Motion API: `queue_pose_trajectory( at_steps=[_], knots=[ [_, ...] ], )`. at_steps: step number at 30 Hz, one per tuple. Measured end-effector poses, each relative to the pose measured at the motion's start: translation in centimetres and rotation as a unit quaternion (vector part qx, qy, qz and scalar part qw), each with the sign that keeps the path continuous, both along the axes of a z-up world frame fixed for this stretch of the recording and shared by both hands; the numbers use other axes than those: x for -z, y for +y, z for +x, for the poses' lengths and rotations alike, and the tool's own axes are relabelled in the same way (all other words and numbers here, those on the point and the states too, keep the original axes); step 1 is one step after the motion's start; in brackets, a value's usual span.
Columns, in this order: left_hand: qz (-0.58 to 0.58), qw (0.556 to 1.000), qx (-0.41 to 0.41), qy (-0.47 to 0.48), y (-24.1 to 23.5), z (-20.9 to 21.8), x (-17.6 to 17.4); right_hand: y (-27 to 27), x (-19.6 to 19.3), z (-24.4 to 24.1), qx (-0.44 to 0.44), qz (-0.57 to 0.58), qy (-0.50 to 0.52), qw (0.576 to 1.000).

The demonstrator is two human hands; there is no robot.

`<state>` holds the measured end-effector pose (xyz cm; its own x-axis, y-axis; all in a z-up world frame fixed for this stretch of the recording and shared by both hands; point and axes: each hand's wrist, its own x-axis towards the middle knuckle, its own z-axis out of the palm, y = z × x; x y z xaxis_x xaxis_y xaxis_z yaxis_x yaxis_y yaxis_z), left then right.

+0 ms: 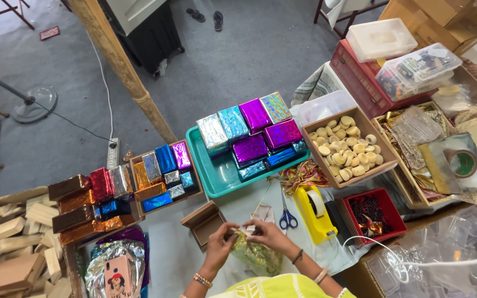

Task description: Wrapping small wooden boxes in decorative shiny foil and organizing them in a tray.

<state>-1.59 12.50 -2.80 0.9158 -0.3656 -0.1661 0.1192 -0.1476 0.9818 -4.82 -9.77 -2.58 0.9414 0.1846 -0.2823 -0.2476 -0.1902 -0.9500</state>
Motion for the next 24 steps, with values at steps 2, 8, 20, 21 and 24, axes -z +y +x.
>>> queue_pose_trajectory(
  at_steps=[2, 8, 20, 21, 24],
  knots=[
    [-0.005, 1.0, 0.006, 0.0, -0.3, 0.2, -1.3, 0.4, 2.6, -0.2, -0.013, 0.007, -0.012, 1.0],
    [0.064, 0.998, 0.002, 0.011, 0.9, 0.0, -0.5, 0.7, 3.5, 0.2, 0.011, 0.012, -0.054, 0.998],
    [0.149, 0.984, -0.095, 0.01, 0.4, -0.5, -0.5, 2.6, 5.1, -0.8, 0.079, 0.035, -0.009, 0.996],
    [0.127, 0.988, -0.088, 0.008, 0.2, -0.6, 0.0, 3.1, 5.1, -0.9, 0.05, 0.06, 0.007, 0.997],
    [0.104, 0.993, -0.04, -0.028, -0.5, -1.3, 1.6, 4.1, 6.1, -1.2, 0.057, 0.107, 0.029, 0.992]
  ],
)
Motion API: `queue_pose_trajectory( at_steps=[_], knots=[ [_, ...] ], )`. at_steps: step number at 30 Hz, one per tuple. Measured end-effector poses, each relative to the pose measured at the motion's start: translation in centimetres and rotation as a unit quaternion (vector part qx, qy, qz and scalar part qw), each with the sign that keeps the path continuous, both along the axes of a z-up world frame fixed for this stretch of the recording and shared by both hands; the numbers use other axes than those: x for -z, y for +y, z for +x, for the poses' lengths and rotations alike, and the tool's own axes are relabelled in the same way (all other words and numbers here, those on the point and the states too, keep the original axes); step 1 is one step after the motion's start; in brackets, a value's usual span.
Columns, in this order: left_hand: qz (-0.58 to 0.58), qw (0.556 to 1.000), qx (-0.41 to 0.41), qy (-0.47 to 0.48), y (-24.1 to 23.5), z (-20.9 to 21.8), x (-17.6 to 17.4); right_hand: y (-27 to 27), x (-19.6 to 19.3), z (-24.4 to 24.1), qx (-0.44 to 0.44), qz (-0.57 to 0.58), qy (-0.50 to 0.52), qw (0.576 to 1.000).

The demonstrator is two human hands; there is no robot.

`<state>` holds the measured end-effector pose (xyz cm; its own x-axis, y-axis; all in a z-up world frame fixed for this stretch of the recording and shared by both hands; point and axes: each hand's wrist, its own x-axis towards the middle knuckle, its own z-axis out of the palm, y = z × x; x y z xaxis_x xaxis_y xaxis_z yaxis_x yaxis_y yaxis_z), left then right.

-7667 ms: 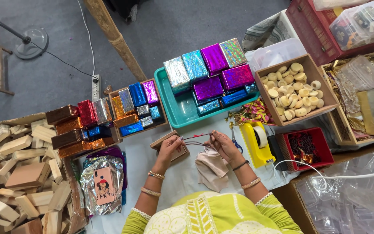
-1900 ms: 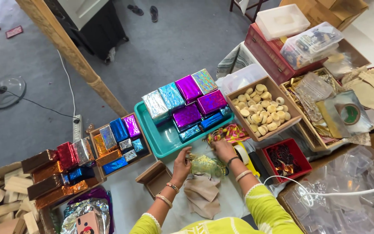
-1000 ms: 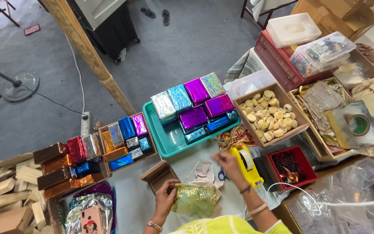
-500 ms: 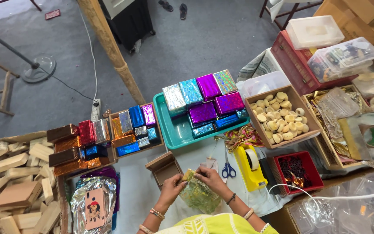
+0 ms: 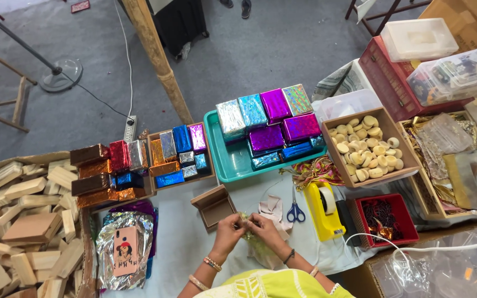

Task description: Wrapping small wooden boxes in decorative shiny foil and organizing them in a tray.

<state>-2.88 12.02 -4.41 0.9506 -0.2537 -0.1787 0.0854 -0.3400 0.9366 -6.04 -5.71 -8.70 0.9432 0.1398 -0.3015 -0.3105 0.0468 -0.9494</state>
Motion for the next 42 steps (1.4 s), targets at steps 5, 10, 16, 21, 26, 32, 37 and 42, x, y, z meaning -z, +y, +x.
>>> queue_pose_trajectory(
  at_steps=[5, 10, 16, 21, 26, 32, 37, 42],
  knots=[
    [-0.039, 0.999, 0.019, -0.001, 0.0, -0.7, 0.4, -0.5, 0.9, 0.3, 0.016, 0.028, -0.006, 0.999],
    [-0.058, 0.998, -0.024, 0.005, 0.9, -1.0, -1.1, -1.0, 1.2, 0.2, 0.023, 0.043, 0.003, 0.999],
    [-0.055, 0.998, -0.037, -0.002, 0.7, -1.5, -5.4, 0.7, -0.8, 0.4, -0.026, 0.004, 0.017, 1.0],
    [-0.036, 0.997, -0.067, -0.027, 1.4, -1.4, -4.4, 0.4, 2.0, 0.5, -0.018, 0.045, -0.001, 0.999],
    [-0.034, 0.997, -0.071, -0.023, 1.4, -1.9, -3.6, 0.7, 0.9, 0.6, -0.036, 0.035, 0.022, 0.998],
    [-0.056, 0.996, -0.072, -0.014, 1.6, -1.8, -3.0, 0.9, 0.8, 1.0, -0.056, 0.036, 0.028, 0.997],
    [-0.052, 0.994, -0.093, -0.025, 1.7, -1.5, -3.3, 0.2, 2.5, 0.6, -0.024, 0.067, 0.034, 0.997],
    [-0.077, 0.994, -0.067, -0.033, 0.7, -1.2, -3.2, 0.7, -1.4, 1.1, -0.055, 0.086, 0.059, 0.993]
  ],
)
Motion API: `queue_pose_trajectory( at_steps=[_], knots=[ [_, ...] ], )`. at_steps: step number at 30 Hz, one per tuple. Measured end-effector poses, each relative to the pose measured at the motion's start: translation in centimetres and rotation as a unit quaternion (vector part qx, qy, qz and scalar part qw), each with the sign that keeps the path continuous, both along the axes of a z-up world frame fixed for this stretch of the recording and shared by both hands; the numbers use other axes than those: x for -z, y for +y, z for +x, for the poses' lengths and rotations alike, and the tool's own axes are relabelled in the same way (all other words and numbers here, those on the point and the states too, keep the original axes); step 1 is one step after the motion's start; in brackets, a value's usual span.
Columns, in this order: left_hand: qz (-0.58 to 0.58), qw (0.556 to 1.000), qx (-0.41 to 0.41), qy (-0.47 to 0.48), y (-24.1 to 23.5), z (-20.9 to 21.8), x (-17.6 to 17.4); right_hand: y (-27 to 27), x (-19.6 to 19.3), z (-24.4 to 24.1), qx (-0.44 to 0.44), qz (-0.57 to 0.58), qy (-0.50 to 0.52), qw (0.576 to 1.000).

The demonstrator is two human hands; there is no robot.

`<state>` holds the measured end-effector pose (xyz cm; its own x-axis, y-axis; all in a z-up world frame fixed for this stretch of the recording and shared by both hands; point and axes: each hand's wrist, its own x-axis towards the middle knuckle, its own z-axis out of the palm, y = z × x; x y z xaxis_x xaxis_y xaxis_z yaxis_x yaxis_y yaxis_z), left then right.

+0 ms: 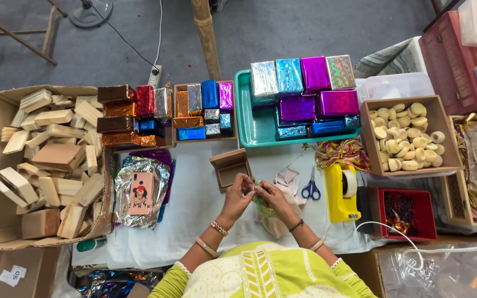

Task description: Wrapping small wooden boxes in decorative shiny foil and organizing them in a tray.

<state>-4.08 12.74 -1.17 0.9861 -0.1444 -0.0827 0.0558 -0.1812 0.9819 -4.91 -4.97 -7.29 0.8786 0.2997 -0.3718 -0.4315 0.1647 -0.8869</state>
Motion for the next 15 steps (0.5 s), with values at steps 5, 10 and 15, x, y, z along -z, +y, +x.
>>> queue_pose_trajectory(
  at_steps=[5, 10, 15],
  knots=[
    [0.006, 1.0, 0.01, 0.006, -0.3, 0.0, -1.6, -0.9, 0.5, -0.2, 0.019, 0.041, 0.039, 0.998],
    [0.038, 0.998, 0.028, -0.04, -0.9, -0.2, -2.6, -1.0, -0.5, -0.1, 0.017, 0.019, 0.051, 0.998],
    [0.031, 0.997, 0.03, -0.064, -1.2, 0.2, -1.7, -1.3, 0.9, 0.3, 0.03, 0.031, 0.031, 0.999]
  ],
)
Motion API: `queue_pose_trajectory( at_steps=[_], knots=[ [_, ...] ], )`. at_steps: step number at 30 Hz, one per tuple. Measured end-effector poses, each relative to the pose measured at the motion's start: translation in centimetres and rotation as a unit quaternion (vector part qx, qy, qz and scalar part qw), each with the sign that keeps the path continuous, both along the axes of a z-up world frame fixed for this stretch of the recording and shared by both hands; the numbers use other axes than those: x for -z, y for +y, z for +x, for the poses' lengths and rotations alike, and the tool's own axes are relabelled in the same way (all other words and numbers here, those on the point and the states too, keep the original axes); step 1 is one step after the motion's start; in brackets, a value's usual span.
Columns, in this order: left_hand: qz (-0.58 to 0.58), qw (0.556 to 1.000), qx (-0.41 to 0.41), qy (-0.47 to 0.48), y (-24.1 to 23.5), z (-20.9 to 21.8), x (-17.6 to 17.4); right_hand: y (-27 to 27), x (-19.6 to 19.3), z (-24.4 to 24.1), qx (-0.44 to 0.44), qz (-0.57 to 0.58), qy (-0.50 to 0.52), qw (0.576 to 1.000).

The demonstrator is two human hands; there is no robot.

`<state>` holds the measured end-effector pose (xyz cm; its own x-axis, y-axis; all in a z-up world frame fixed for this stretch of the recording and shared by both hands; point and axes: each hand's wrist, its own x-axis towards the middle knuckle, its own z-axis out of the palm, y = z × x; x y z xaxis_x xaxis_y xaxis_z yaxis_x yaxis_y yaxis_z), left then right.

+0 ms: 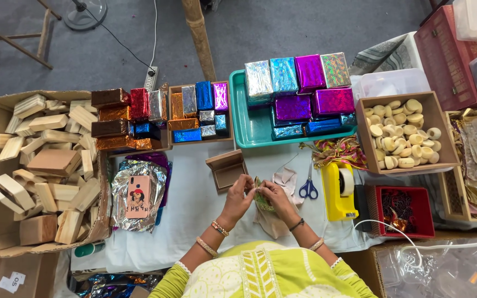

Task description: Wrapping small wooden boxes in decorative shiny foil and organizing them in a tray.

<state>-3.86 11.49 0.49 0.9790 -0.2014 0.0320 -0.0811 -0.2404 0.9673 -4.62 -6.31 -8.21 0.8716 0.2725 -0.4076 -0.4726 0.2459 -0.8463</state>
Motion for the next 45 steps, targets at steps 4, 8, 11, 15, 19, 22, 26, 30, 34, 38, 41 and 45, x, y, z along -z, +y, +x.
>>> queue_pose_trajectory(
  at_steps=[4, 8, 11, 15, 19, 22, 26, 30, 34, 38, 41, 45],
  knots=[
    [0.011, 1.0, -0.004, -0.008, 0.1, 0.3, -0.9, -0.9, 0.3, -0.2, 0.024, -0.003, 0.016, 1.0],
    [0.035, 0.999, 0.012, -0.013, -0.5, 0.4, -1.2, -0.7, -0.3, 0.1, 0.008, -0.039, 0.008, 0.999],
    [0.038, 0.999, 0.014, -0.006, -0.7, 0.5, -1.1, -0.8, -0.6, 0.0, 0.005, -0.043, -0.006, 0.999],
    [0.043, 0.999, 0.0, -0.031, -0.4, 1.0, -0.6, -2.1, 0.6, 0.0, 0.029, -0.045, -0.004, 0.999],
    [0.059, 0.996, 0.008, -0.063, -0.4, 1.4, -0.6, -3.8, -1.0, 0.0, 0.028, -0.049, 0.007, 0.998],
    [0.055, 0.997, 0.022, -0.039, -1.1, 1.5, -1.1, -5.4, -1.4, -0.2, 0.016, -0.05, 0.008, 0.999],
    [0.016, 0.998, 0.064, 0.007, -2.0, 2.0, -2.4, -6.7, -2.3, -0.6, 0.023, -0.045, -0.023, 0.998],
    [-0.009, 0.991, 0.124, 0.04, -2.2, 2.3, -2.0, -6.6, -2.6, -1.2, 0.04, -0.011, -0.023, 0.999],
    [0.019, 0.987, 0.137, 0.085, -2.3, 2.5, -1.8, -6.3, -2.9, -1.9, 0.052, 0.002, -0.012, 0.999],
    [0.072, 0.991, 0.103, 0.051, -2.3, 2.7, -1.6, -6.3, -3.3, -2.3, 0.063, -0.014, -0.033, 0.997],
    [0.116, 0.99, 0.078, -0.021, -2.2, 2.4, -1.2, -6.2, -3.1, -2.8, 0.067, -0.027, -0.044, 0.996],
    [0.184, 0.974, 0.068, -0.116, -2.7, 2.0, -1.3, -5.4, -2.7, -3.6, 0.069, -0.079, -0.084, 0.991]
  ],
)
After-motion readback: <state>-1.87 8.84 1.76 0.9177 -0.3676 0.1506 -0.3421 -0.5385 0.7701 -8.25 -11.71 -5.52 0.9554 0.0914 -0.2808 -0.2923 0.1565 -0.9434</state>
